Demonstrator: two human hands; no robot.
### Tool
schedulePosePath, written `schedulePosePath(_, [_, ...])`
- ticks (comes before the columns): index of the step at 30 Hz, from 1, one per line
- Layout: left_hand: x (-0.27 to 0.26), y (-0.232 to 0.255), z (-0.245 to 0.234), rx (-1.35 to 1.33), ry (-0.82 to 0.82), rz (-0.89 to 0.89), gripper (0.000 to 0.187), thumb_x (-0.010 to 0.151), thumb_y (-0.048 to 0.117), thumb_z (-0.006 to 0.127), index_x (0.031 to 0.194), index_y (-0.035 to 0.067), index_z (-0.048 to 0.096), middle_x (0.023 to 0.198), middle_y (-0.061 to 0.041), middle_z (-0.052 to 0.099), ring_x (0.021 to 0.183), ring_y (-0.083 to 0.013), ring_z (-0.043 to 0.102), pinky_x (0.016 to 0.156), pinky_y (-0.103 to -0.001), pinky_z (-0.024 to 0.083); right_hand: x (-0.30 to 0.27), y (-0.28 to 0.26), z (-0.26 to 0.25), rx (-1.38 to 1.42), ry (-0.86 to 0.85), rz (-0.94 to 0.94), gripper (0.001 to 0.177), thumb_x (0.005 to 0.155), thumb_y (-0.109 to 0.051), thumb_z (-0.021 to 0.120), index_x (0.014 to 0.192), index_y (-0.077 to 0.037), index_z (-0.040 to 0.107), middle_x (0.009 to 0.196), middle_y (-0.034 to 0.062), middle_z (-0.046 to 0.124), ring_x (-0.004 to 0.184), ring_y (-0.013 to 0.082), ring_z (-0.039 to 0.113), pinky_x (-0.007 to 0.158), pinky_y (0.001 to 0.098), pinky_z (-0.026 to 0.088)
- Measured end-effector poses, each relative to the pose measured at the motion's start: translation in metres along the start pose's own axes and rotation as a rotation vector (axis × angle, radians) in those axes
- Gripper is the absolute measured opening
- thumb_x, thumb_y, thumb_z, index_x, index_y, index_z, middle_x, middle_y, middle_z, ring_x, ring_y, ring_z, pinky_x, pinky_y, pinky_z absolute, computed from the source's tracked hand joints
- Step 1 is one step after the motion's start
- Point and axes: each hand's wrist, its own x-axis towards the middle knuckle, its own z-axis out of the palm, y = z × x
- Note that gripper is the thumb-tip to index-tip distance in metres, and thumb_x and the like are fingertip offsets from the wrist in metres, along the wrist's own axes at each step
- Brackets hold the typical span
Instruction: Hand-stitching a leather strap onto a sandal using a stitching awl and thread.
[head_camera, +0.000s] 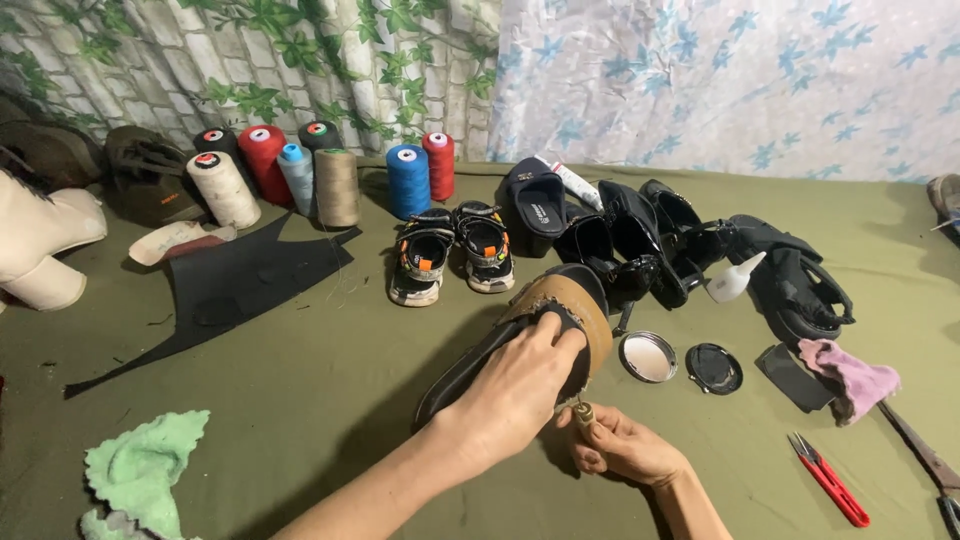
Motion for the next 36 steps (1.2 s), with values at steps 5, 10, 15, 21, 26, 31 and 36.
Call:
schedulePosePath(5, [-0.004,0.009,-0.008,-0.072,-0.007,-0.009,0.042,0.074,-0.014,0.076,0.110,-0.001,0.059,0.110,-0.019,0.052,0.088,-0.0415,0.064,0.072,-0.053,0.054,0.000,0.002,0.000,-0.009,-0.010,-0.009,0.035,0.105,-0.032,0.057,0.128,-0.006,0.061,0.073,0.0037,0.047,0.061,0.0144,0.034,0.062,0.0303,0.035])
schedulePosePath(10, [-0.003,0.008,-0.003,-0.032,-0.038,-0.040,0.038,0.075,-0.003,0.086,0.104,-0.001,0.062,0.112,-0.020,0.055,0.093,-0.0420,0.063,0.075,-0.053,0.055,-0.001,0.006,-0.005,0.021,-0.036,-0.020,0.037,0.104,-0.034,0.060,0.128,-0.007,0.064,0.072,0.0017,0.043,0.063,0.0149,0.033,0.062,0.0304,0.030])
schedulePosePath(15, [0.002,-0.010,0.021,0.056,0.019,0.021,0.025,0.073,-0.001,0.085,0.085,0.000,0.064,0.097,-0.021,0.059,0.086,-0.0402,0.062,0.073,-0.050,0.054,-0.001,0.002,-0.004,0.025,-0.033,0.019,0.036,0.103,-0.029,0.062,0.129,-0.003,0.061,0.075,0.0038,0.051,0.064,0.0132,0.039,0.065,0.0292,0.040])
schedulePosePath(21, [0.008,-0.015,0.028,0.066,-0.047,-0.038,0.014,0.073,-0.002,0.083,0.077,0.002,0.070,0.090,-0.020,0.061,0.077,-0.0399,0.066,0.070,-0.049,0.056,0.002,-0.001,0.003,0.025,-0.042,-0.004,0.039,0.102,-0.030,0.065,0.128,-0.002,0.062,0.076,0.0043,0.050,0.063,0.0126,0.038,0.062,0.0282,0.037])
schedulePosePath(26, [0.011,-0.018,0.031,0.062,-0.069,-0.062,0.013,0.073,-0.009,0.077,0.075,0.000,0.069,0.086,-0.020,0.060,0.069,-0.0409,0.064,0.062,-0.049,0.055,0.001,0.001,0.000,0.002,-0.049,-0.013,0.038,0.104,-0.031,0.061,0.130,-0.003,0.062,0.076,0.0041,0.050,0.063,0.0134,0.038,0.063,0.0296,0.038])
schedulePosePath(31, [0.017,-0.025,0.041,0.159,-0.032,-0.059,0.029,0.063,-0.018,0.061,0.057,0.006,0.045,0.057,-0.010,0.048,0.049,-0.0309,0.053,0.046,-0.045,0.046,0.000,0.002,-0.001,0.005,-0.014,0.020,0.039,0.102,-0.032,0.064,0.129,-0.004,0.062,0.074,0.0045,0.047,0.062,0.0142,0.035,0.063,0.0292,0.035])
schedulePosePath(36, [0.019,-0.033,0.042,0.177,-0.004,-0.060,0.037,0.062,-0.009,0.066,0.055,0.010,0.035,0.053,-0.008,0.034,0.048,-0.0295,0.032,0.046,-0.044,0.034,0.001,0.000,-0.002,-0.031,-0.004,0.029,0.040,0.103,-0.035,0.061,0.128,-0.004,0.062,0.074,0.0036,0.046,0.061,0.0141,0.034,0.063,0.0296,0.036])
